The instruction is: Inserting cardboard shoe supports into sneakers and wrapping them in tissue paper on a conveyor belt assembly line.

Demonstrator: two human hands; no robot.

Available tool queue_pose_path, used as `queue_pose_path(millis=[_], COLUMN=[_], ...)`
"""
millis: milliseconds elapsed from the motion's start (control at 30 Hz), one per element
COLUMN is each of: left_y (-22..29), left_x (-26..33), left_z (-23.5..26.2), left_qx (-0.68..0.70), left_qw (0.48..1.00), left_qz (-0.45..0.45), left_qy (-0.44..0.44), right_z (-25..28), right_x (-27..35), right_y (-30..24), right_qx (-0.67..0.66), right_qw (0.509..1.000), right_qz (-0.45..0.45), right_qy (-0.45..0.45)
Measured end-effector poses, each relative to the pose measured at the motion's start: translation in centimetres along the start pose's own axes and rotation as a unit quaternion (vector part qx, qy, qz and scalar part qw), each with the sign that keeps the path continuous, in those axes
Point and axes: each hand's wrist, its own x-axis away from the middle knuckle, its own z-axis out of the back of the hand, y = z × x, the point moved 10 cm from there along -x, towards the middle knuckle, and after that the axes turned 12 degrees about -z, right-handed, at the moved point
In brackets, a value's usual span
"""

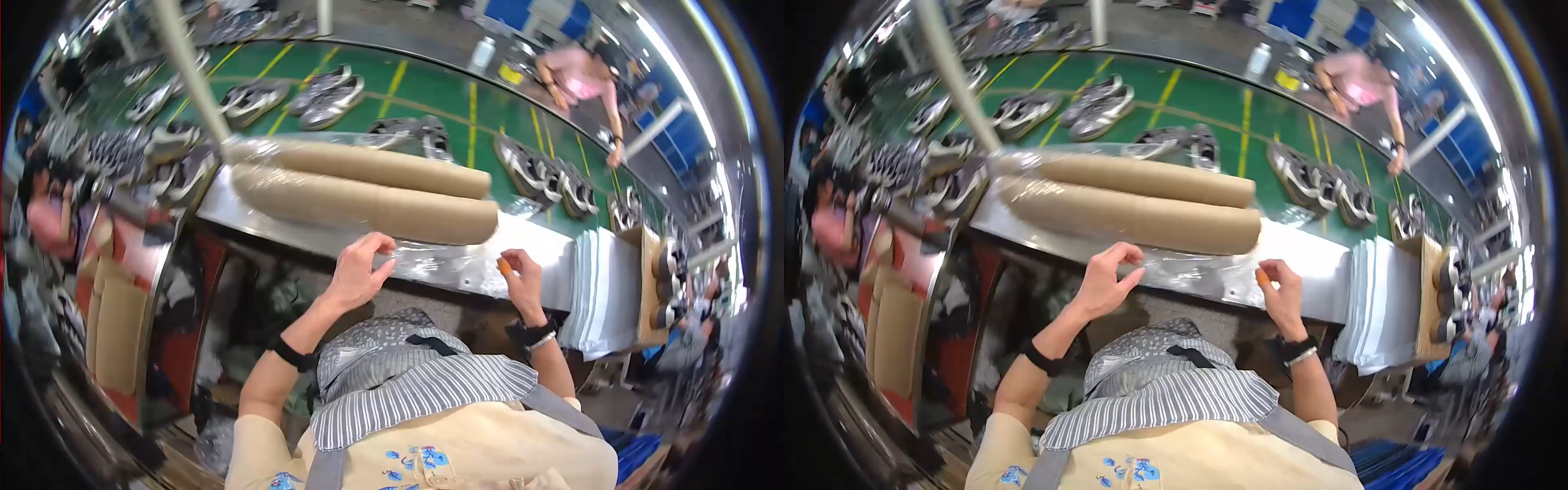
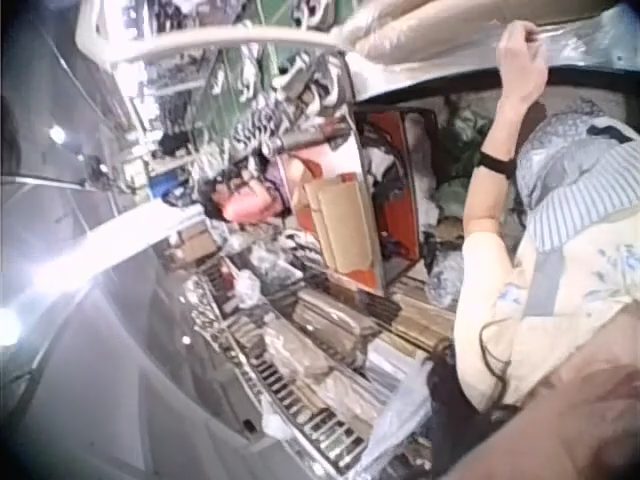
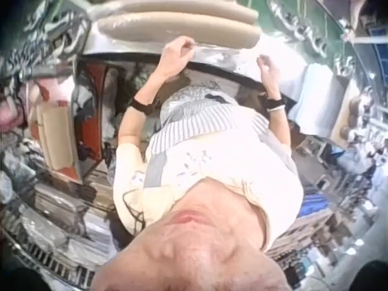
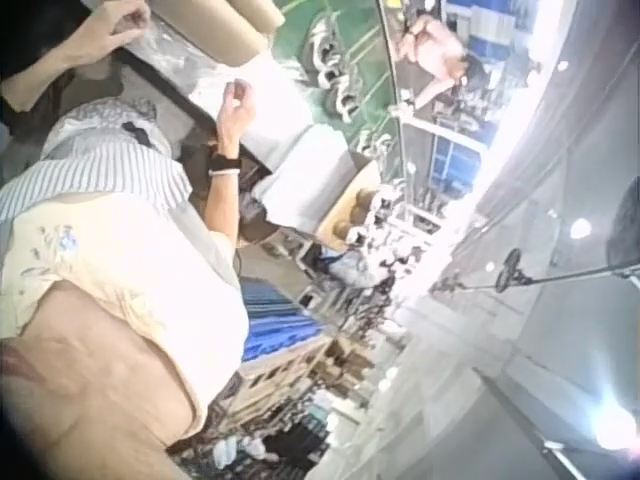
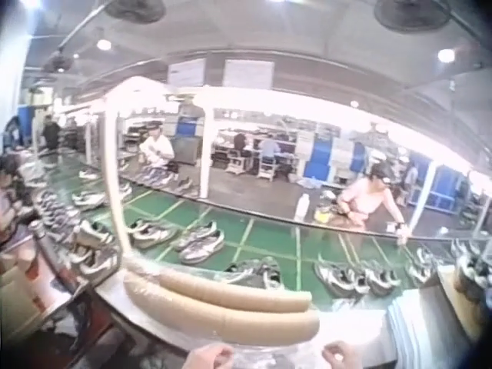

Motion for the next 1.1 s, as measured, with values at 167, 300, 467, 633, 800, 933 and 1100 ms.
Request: queue_pose_path(millis=[167, 300, 467, 633, 800, 933, 1100], left_y=[2.8, 0.6, -4.5, -3.5, 0.0, 5.8, 8.3], left_x=[-10.2, -15.2, -15.5, -16.3, -17.9, -21.7, -23.4], left_z=[-16.8, -24.9, -28.0, -28.1, -28.5, -34.4, -43.5], left_qx=[-0.126, -0.248, -0.195, -0.163, -0.114, 0.113, 0.275], left_qw=[0.960, 0.924, 0.940, 0.951, 0.962, 0.943, 0.911], left_qz=[-0.179, -0.214, -0.124, -0.121, -0.122, -0.081, 0.034], left_qy=[-0.173, -0.197, -0.251, -0.233, -0.214, -0.303, -0.306], right_z=[3.1, -3.9, -5.2, -1.8, 6.2, 16.3, 33.9], right_x=[-7.6, -13.4, -12.4, -12.7, -13.8, -10.9, -10.7], right_y=[9.4, 13.2, 12.6, 9.9, 13.1, 5.3, 16.5], right_qx=[-0.145, -0.222, -0.369, -0.226, -0.359, -0.357, -0.016], right_qw=[0.981, 0.968, 0.917, 0.973, 0.927, 0.926, 0.973], right_qz=[-0.064, -0.097, -0.132, -0.040, -0.084, 0.071, -0.010], right_qy=[0.108, -0.061, -0.078, -0.009, 0.067, -0.101, 0.231])
